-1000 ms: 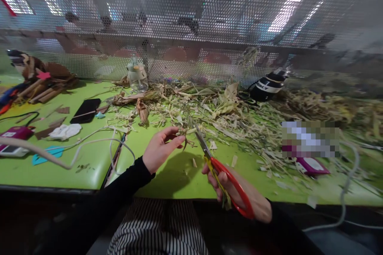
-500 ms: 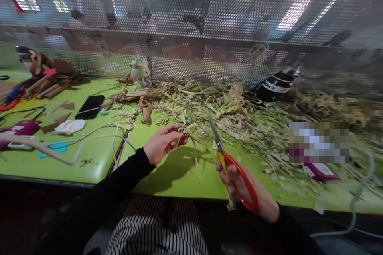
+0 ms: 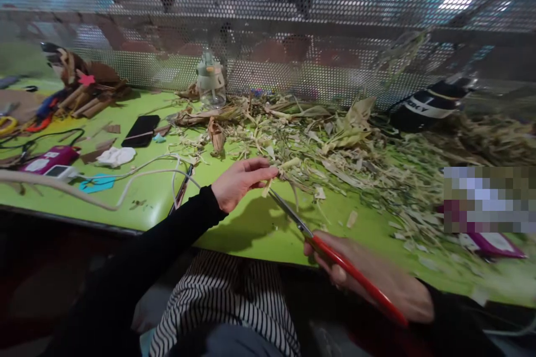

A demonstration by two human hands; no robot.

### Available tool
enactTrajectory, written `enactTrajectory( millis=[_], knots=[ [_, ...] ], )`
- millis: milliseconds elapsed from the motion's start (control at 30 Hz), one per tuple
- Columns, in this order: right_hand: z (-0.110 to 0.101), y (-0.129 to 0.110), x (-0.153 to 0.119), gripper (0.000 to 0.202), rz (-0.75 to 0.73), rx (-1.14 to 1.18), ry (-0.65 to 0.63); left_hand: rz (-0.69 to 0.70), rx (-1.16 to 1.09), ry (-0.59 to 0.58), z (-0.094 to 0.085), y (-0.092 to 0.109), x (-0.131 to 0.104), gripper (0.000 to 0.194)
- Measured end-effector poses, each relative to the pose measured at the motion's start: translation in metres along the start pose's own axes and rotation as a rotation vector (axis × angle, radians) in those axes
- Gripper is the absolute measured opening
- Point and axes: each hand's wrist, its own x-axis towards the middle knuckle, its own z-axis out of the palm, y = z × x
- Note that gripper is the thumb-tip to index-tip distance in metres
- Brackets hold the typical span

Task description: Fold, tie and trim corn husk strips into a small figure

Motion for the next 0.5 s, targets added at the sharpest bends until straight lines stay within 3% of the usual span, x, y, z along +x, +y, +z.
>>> enactTrajectory(
  millis=[133, 500],
  knots=[
    [-0.0046, -0.005, 0.0043, 0.061, 0.013, -0.075, -0.148, 0.009, 0.035, -0.018, 0.0018, -0.0017, -0.0009, 0.017],
    [-0.0074, -0.0081, 0.0105, 0.041, 0.109, -0.153, -0.135, -0.015, 0.061, -0.029, 0.0023, -0.0047, 0.002, 0.016]
  ],
)
